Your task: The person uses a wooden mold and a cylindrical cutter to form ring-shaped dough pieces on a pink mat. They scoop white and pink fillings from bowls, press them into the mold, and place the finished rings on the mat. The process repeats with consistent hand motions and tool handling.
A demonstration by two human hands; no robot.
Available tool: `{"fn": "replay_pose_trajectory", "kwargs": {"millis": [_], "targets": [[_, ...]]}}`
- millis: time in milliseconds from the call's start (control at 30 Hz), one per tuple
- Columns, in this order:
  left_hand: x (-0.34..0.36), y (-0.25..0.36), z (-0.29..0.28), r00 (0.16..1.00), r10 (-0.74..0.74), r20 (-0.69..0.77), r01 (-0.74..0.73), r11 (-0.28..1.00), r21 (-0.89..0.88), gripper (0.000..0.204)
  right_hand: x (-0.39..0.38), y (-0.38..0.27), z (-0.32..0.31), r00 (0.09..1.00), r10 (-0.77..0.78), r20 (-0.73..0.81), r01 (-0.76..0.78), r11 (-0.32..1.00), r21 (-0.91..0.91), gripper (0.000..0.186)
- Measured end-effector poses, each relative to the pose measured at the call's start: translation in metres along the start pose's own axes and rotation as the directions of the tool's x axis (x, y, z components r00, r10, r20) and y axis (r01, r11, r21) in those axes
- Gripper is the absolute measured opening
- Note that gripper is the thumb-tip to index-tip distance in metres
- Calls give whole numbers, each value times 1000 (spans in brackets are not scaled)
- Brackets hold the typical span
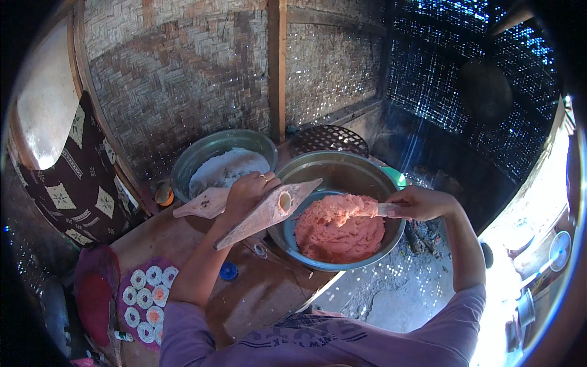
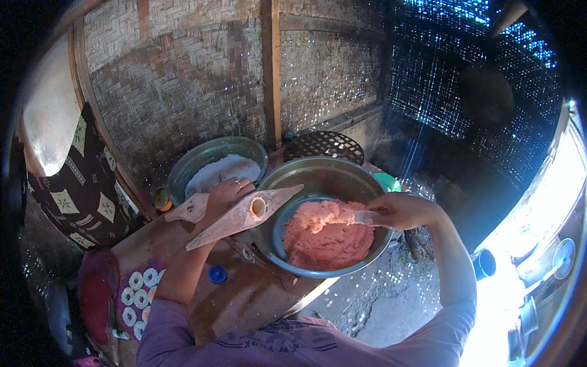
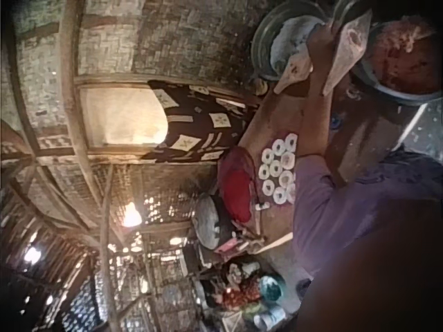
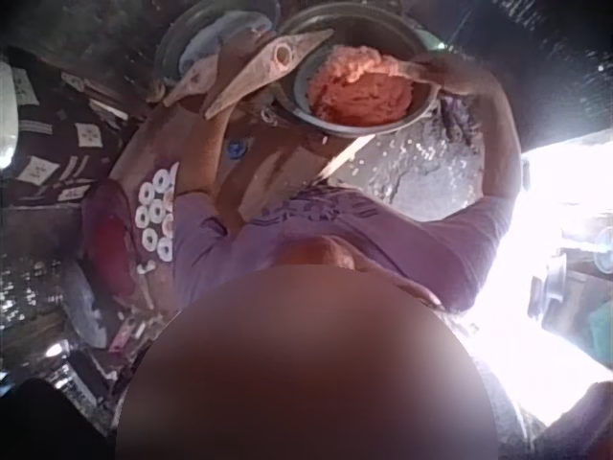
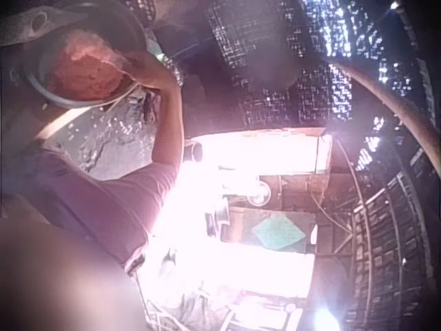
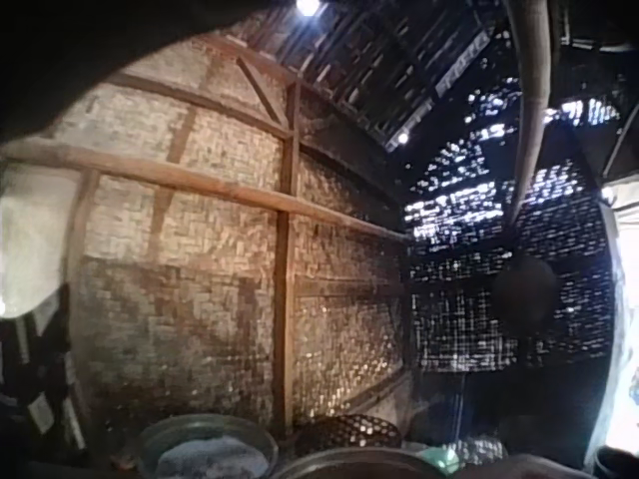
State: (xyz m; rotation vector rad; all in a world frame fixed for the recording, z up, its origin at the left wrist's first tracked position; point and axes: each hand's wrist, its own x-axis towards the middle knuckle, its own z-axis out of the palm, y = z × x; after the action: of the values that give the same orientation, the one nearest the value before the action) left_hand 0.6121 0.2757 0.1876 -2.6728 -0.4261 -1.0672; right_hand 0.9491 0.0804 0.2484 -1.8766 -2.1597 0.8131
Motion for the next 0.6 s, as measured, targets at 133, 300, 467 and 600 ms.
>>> {"fn": "replay_pose_trajectory", "kwargs": {"millis": [133,300,467,600], "targets": [[19,10,4,1000,14,-3,-14,1000,-14,29,-10,-18,-11,985,26,170,-84,935,344,48],[37,31,9,1000,20,18,-21,1000,13,26,11,-51,3,929,-193,-316,84,941,-328,30],[36,40,19,1000,-5,-26,1,992,-127,23,29,-92,70,763,-462,-453,-184,516,-837,24],[23,35,14,986,-81,142,102,985,-143,33,32,-99,102,656,-596,-463,-248,410,-878,28]]}}
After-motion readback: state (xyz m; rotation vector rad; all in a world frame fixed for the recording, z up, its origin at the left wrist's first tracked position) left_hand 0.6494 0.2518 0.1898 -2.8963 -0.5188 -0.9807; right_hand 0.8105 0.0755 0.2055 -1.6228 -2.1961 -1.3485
